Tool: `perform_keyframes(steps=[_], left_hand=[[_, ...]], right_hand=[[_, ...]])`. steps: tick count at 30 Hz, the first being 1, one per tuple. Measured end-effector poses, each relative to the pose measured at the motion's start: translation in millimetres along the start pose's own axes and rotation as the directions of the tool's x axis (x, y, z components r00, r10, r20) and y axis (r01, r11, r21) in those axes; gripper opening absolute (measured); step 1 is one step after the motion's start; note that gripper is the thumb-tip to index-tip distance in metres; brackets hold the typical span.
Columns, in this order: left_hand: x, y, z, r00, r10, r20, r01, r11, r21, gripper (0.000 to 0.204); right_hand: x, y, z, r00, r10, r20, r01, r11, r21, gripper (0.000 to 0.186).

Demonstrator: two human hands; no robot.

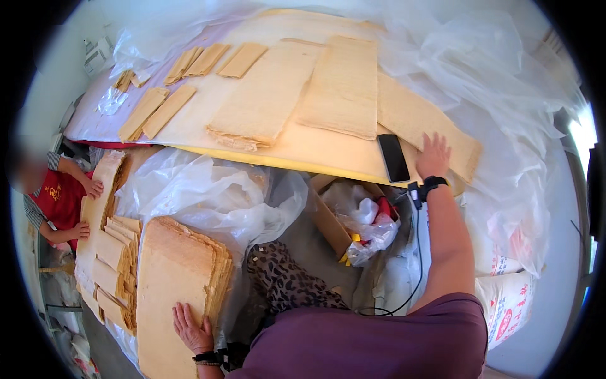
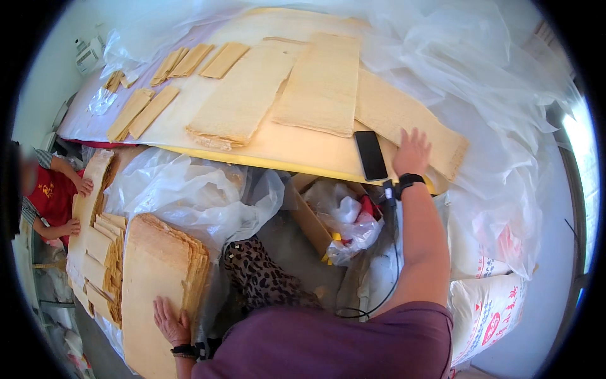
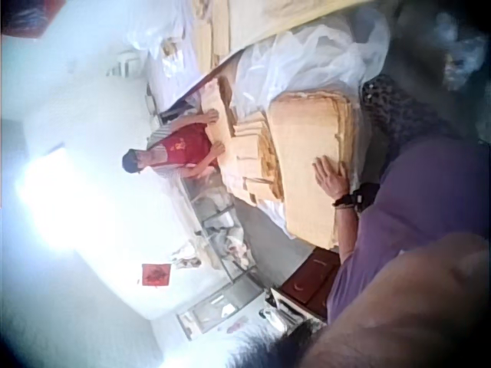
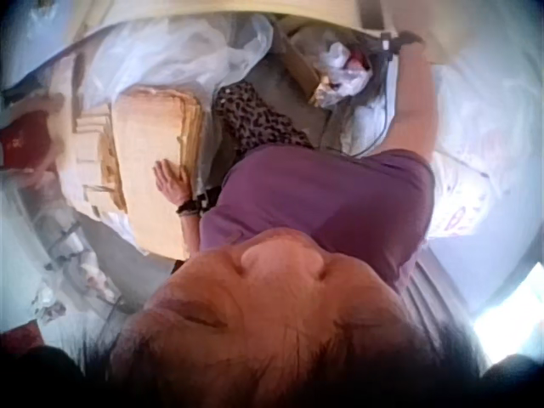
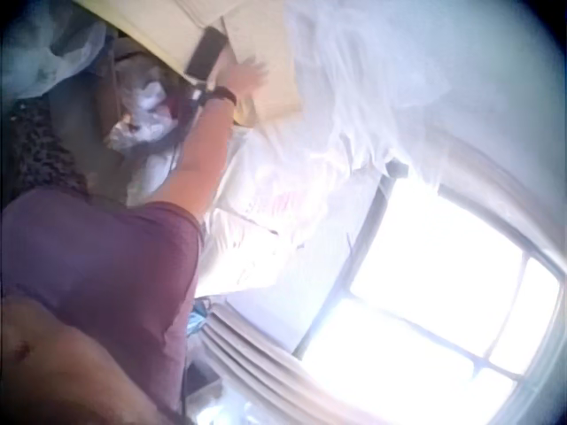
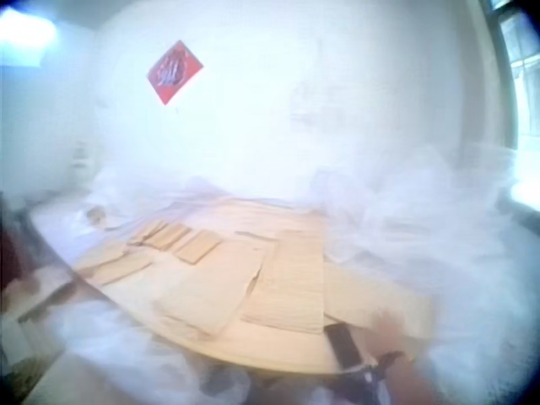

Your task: The person sorts through and handles large thin paper-like sheets on a plastic-covered table, picking up sheets from a stack and placing them into smaller piles.

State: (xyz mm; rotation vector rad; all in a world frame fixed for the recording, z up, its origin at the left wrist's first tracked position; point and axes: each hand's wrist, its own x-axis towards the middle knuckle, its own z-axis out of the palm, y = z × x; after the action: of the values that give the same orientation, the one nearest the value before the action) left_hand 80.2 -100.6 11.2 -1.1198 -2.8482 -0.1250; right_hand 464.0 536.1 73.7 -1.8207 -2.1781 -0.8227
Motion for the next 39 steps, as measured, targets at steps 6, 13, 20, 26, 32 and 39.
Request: perform_keyframes(steps=[6, 13, 20, 26, 32, 39], left_hand=[[2, -1, 6, 0.999, 0.016, -0.039, -0.016, 1.000, 0.016, 0.064], [2, 1, 0, 0.999, 0.013, -0.051, -0.013, 1.000, -0.002, 0.063], [0, 1, 4, 0.998, 0.002, -0.069, 0.000, 1.000, 0.024, 0.063], [5, 6, 2, 0.998, -0.015, -0.058, 0.015, 1.000, -0.004, 0.065], [2, 3, 2, 0.997, -0.037, -0.062, 0.039, 0.999, 0.022, 0.066], [1, 0, 5, 0.996, -0.030, -0.087, 0.032, 0.999, 0.019, 0.069]], right_hand=[[10, 90, 26, 0.977, 0.019, 0.210, -0.049, 0.989, 0.138, 0.035], [63, 88, -35, 0.992, 0.039, 0.120, -0.039, 0.999, 0.004, 0.024], [84, 145, -22, 0.959, 0.232, 0.162, -0.200, 0.961, -0.193, 0.026], [46, 109, -17, 0.863, 0.059, 0.501, 0.010, 0.991, -0.133, 0.032], [40, 16, -16, 0.919, -0.394, 0.028, 0.349, 0.843, 0.409, 0.035], [6, -195, -75, 0.789, -0.599, -0.133, 0.391, 0.325, 0.861, 0.058]])
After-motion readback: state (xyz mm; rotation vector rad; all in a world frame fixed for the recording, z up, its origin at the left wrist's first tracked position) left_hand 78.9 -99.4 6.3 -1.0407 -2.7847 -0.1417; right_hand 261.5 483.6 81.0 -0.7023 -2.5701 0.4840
